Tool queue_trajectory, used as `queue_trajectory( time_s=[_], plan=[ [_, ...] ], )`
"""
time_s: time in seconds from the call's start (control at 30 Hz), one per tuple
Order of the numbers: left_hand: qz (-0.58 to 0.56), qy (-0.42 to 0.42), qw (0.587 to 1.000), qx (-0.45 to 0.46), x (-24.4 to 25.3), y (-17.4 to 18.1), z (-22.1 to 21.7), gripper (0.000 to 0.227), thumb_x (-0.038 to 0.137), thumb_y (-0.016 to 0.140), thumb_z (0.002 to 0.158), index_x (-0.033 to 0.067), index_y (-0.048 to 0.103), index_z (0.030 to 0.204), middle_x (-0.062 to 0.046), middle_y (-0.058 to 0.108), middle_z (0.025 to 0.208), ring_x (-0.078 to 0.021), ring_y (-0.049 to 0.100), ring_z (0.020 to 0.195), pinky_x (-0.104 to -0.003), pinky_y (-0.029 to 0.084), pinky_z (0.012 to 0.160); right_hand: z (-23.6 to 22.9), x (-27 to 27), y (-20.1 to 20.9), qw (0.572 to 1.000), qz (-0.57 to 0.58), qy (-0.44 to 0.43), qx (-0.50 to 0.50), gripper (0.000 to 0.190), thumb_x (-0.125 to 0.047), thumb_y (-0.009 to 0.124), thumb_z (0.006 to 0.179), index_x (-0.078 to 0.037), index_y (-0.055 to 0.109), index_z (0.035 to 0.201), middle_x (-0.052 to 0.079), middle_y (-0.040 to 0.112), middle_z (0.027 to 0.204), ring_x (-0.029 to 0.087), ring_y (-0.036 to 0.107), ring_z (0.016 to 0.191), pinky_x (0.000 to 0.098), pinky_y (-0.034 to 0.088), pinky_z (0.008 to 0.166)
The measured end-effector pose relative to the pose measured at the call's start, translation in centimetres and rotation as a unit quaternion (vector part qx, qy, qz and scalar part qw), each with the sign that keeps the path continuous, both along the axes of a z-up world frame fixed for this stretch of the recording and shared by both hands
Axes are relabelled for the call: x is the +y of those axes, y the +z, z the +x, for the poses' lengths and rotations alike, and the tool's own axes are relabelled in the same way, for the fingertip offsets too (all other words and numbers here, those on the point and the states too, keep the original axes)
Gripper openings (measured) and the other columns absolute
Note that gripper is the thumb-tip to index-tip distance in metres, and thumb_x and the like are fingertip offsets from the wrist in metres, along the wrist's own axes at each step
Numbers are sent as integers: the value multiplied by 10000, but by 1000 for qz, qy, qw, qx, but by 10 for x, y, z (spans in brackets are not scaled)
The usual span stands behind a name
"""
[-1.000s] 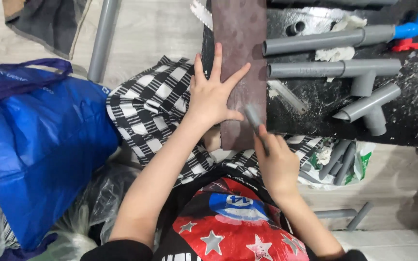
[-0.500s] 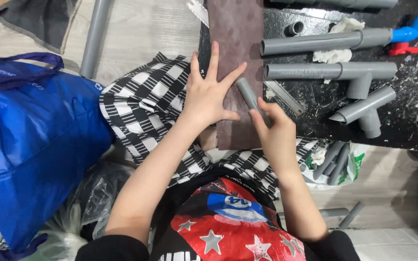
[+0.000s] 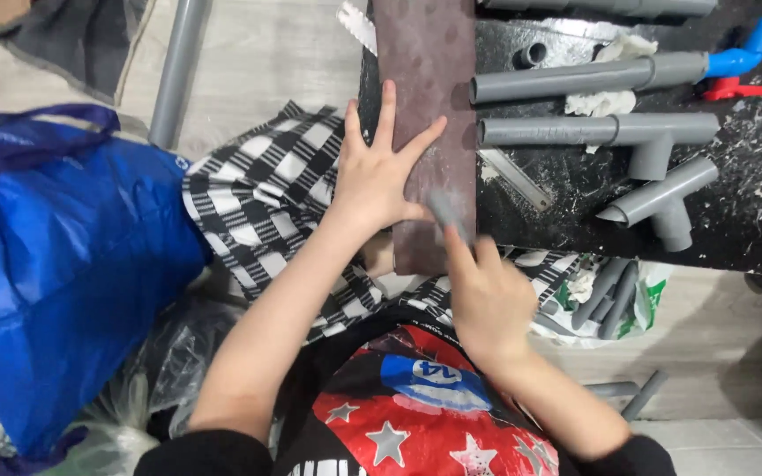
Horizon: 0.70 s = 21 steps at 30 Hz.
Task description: The person is sanding the ends of PVC pipes with sandpaper and then fitting them into various connectors to build a structure.
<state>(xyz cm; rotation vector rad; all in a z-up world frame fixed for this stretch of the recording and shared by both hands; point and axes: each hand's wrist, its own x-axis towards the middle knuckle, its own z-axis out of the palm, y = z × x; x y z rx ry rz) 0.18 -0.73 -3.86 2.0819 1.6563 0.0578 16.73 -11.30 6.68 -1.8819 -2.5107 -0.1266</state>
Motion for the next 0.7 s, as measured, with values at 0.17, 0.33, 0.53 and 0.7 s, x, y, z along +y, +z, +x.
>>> queue_trajectory(
  time_s=[0.17,0.33,0.53,0.7],
  plan=[
    [2,5,1000,-6,0,2,1,1324,582,1022,423,531,370,1574,-119,-148,1649,-659,25,1445,-726,380,1089,-3,-6,-11,999,40,-6,-33,487,-184,686,806,-224,711,1291,32,556,897,164,482,473,314,401,424],
    [-24,-2,1000,0,0,1,1,1330,590,1026,440,512,349,1583,-147,-159,1642,-686,-3,1422,-747,349,1093,-4,8,-17,1000,15,-6,-20,518,-141,653,821,-242,666,1328,51,572,925,182,512,474,346,412,410],
    [-10,6,1000,6,7,7,0,1323,546,1031,450,519,347,1582,-132,-169,1643,-658,-3,1443,-740,355,1101,-4,-6,-13,999,14,-31,-42,533,-177,676,801,-233,687,1331,22,563,872,146,482,412,308,408,376],
    [25,2,1000,6,1,-4,-3,1349,581,1025,433,500,346,1595,-157,-171,1637,-658,36,1435,-717,359,1113,2,51,-23,924,-73,-106,361,232,-98,743,916,14,668,1105,135,788,1061,333,758,746,409,560,619]
  ],
)
